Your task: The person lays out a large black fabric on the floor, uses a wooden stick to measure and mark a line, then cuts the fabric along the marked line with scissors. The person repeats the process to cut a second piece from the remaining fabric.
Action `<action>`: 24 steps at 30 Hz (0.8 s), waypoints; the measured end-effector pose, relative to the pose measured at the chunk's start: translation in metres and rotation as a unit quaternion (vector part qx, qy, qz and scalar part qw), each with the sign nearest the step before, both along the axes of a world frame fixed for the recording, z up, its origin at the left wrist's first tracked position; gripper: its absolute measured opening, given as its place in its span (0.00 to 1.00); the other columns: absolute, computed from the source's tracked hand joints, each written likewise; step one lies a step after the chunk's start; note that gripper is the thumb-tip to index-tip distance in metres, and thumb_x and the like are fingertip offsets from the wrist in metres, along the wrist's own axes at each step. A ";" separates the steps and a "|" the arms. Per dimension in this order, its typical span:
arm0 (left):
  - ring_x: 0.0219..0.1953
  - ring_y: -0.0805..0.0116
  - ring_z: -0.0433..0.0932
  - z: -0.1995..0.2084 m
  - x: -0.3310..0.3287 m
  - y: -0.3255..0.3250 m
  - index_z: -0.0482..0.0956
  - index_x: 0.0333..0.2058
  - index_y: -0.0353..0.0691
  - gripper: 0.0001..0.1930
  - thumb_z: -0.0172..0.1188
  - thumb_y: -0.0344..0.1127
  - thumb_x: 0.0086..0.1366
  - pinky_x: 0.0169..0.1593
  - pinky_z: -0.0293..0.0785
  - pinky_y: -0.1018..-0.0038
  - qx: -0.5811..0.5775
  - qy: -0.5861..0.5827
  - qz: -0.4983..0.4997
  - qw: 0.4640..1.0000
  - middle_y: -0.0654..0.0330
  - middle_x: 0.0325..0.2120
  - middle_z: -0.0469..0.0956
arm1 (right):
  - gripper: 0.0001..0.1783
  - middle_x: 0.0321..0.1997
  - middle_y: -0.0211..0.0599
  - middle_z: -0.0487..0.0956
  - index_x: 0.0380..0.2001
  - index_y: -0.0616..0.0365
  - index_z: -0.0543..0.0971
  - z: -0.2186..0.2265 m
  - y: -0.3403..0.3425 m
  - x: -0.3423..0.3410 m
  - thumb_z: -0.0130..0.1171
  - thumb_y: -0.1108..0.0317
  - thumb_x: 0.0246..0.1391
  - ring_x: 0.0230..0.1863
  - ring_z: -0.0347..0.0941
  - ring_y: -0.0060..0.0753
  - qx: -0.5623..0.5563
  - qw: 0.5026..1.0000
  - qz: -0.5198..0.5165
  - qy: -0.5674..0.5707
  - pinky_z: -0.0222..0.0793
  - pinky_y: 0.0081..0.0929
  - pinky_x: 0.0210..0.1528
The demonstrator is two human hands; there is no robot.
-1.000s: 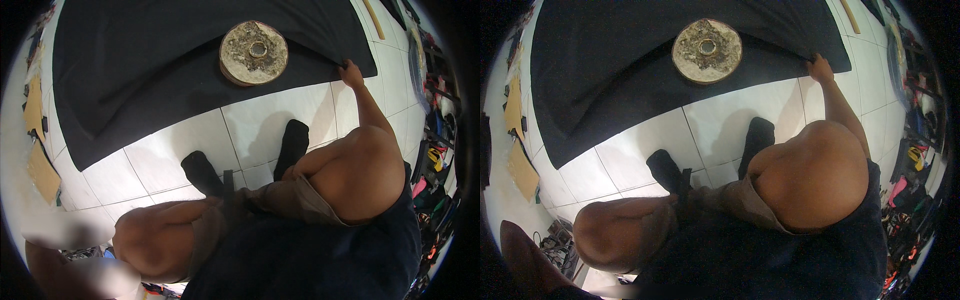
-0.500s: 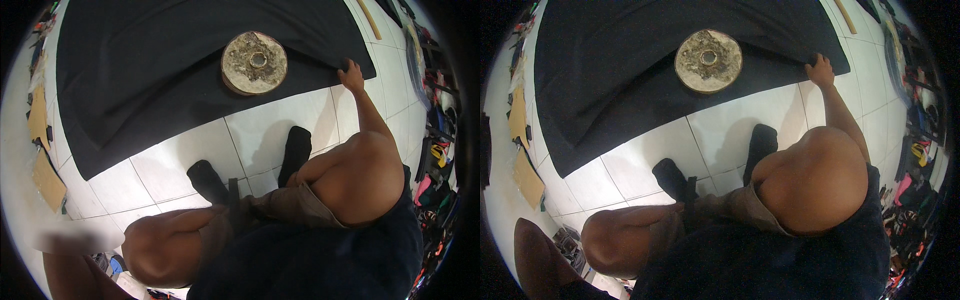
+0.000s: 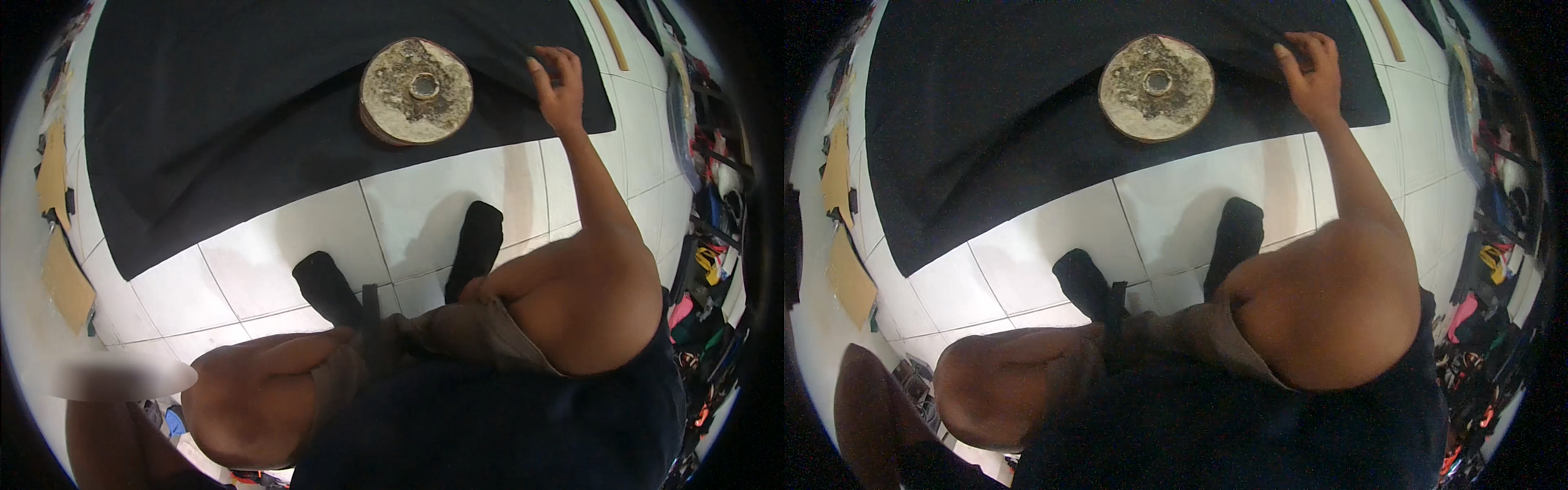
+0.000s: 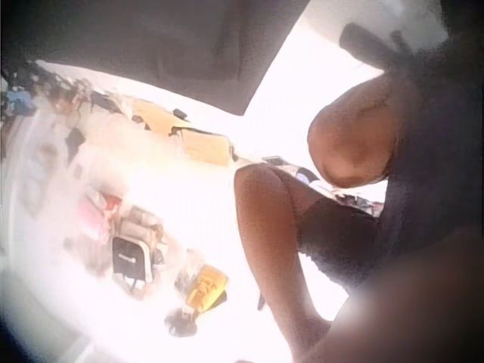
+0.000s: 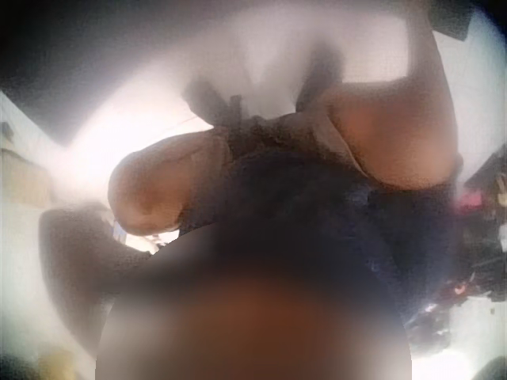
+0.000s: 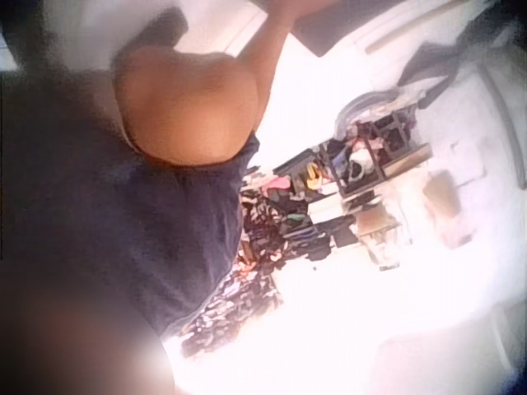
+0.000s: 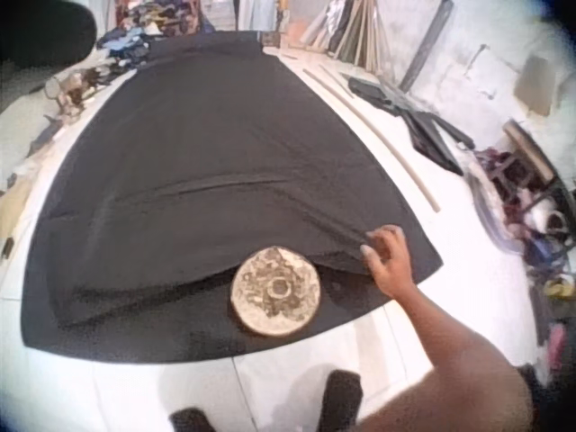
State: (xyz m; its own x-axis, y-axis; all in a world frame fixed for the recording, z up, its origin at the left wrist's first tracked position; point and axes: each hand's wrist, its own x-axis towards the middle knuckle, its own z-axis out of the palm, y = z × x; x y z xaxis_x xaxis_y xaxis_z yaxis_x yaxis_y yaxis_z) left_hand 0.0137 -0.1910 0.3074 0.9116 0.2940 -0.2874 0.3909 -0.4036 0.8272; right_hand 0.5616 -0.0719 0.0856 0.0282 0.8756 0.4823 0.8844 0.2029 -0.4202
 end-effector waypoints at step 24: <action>0.47 0.46 0.76 -0.323 0.086 0.108 0.79 0.42 0.38 0.08 0.57 0.33 0.67 0.51 0.75 0.55 0.230 0.084 0.304 0.921 0.49 0.42 0.77 | 0.09 0.27 0.37 0.76 0.27 0.61 0.78 -0.017 -0.127 -0.066 0.66 0.69 0.57 0.25 0.74 0.28 -0.299 0.927 0.138 0.181 0.69 0.24 0.27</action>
